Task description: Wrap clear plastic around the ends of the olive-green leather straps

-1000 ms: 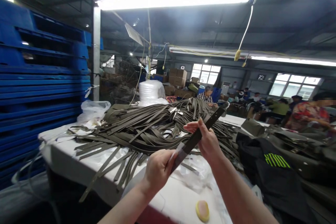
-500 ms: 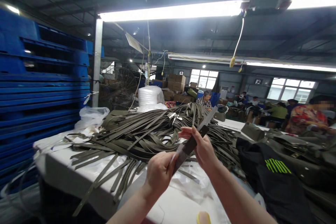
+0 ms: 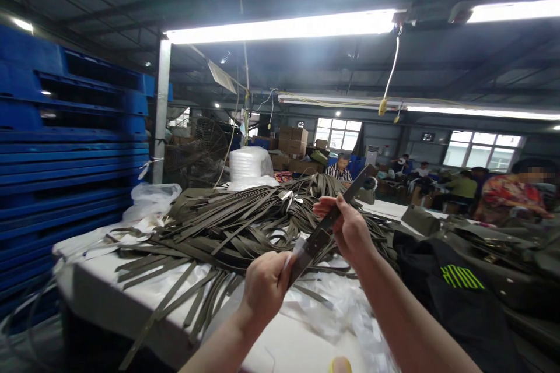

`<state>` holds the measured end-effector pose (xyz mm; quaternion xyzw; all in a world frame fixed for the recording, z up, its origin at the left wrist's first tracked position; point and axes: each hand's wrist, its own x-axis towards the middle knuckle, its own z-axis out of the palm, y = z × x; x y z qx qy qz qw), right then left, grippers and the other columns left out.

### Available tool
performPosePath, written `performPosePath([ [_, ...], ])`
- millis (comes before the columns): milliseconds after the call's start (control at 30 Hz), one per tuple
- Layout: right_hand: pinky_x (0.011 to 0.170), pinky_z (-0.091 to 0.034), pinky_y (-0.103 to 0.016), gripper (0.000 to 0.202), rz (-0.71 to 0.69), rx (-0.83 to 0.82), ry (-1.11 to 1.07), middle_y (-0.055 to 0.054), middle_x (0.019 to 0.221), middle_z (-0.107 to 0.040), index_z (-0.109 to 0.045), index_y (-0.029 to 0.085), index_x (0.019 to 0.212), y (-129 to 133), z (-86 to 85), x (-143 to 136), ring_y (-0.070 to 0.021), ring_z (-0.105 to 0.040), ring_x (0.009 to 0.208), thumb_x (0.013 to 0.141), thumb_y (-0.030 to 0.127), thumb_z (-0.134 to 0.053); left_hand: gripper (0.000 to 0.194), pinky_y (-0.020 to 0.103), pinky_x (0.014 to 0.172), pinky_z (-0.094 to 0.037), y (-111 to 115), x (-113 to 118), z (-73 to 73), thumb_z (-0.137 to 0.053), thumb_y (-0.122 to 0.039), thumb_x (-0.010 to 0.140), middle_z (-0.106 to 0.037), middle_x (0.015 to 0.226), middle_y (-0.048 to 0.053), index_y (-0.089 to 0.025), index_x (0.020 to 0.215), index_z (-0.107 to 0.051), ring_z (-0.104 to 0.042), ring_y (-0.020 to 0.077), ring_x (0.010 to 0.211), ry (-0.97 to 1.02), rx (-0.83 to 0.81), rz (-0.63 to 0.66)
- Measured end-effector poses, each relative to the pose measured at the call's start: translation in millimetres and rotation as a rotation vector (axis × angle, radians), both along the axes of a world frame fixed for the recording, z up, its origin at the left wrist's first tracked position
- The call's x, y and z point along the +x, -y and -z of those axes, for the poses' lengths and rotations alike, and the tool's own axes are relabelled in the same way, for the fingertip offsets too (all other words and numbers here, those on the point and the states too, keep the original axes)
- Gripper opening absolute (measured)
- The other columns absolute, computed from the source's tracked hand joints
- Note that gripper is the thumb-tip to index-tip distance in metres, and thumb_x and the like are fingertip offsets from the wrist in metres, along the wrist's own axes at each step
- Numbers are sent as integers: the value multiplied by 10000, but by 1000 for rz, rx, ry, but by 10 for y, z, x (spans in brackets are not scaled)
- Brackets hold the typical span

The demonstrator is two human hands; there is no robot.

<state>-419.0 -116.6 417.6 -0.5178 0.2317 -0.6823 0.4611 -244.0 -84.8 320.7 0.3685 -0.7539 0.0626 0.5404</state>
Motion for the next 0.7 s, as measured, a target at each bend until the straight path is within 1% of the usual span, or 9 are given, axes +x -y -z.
performPosePath([
  [33,914,-518,-404,465,13,-21,-35,-98,824,-752,-752,159,851,30,-3,-13,-242,-709,828,748,610,-698,395,274,590,-311,-6,-4,2,-377,-271,1011,-567,602,14,-181,671,-558,-504,137,568,-6,3,-6],
  [100,910,-515,-418,465,10,-61,-135,-102,841,-752,-758,159,877,37,39,22,-252,-708,847,763,605,-693,401,272,595,-311,-13,-11,-27,-372,-271,1011,-559,604,16,-180,658,-539,-500,136,574,-29,8,-9],
  [200,877,-523,-428,516,-22,-88,-247,-109,848,-751,-760,165,939,-72,168,170,-270,-708,865,782,645,-653,395,268,606,-318,-18,-15,-118,-378,-275,1010,-567,620,16,-179,658,-530,-496,133,581,-58,11,12],
  [267,850,-535,-424,571,-70,-83,-301,-116,851,-750,-765,166,934,-168,246,269,-283,-708,878,769,695,-626,402,267,599,-314,-18,-17,-165,-371,-271,1010,-562,613,14,-176,644,-508,-478,129,566,-75,-3,16],
  [333,820,-546,-420,622,-121,-69,-362,-128,852,-748,-772,158,897,-229,283,323,-295,-708,882,753,739,-601,412,268,591,-308,-19,-23,-170,-367,-272,1009,-552,602,15,-174,626,-488,-467,126,555,-90,-18,7],
  [400,811,-549,-420,648,-123,-51,-378,-135,838,-747,-773,149,875,-234,260,310,-300,-709,873,738,758,-597,417,266,598,-312,-25,-33,-135,-364,-279,1010,-558,608,19,-172,633,-508,-487,129,573,-91,-4,11],
  [533,859,-534,-430,649,10,-76,-298,-140,855,-750,-766,139,897,-141,93,172,-290,-711,854,728,748,-620,442,262,594,-314,-62,-72,-66,-349,-295,1016,-562,600,19,-170,643,-550,-504,132,579,-82,49,41],
  [633,861,-531,-430,655,38,-91,-340,-144,845,-749,-769,136,886,-97,33,130,-290,-711,839,722,753,-621,455,258,600,-319,-82,-106,-120,-340,-308,1019,-573,610,20,-168,652,-569,-503,132,583,-124,65,60],
  [700,830,-541,-424,657,23,-97,-383,-138,834,-749,-772,145,888,-105,73,158,-294,-709,847,733,760,-600,454,256,600,-319,-73,-125,-191,-343,-321,1019,-578,621,21,-168,659,-573,-497,131,586,-149,75,66],
])
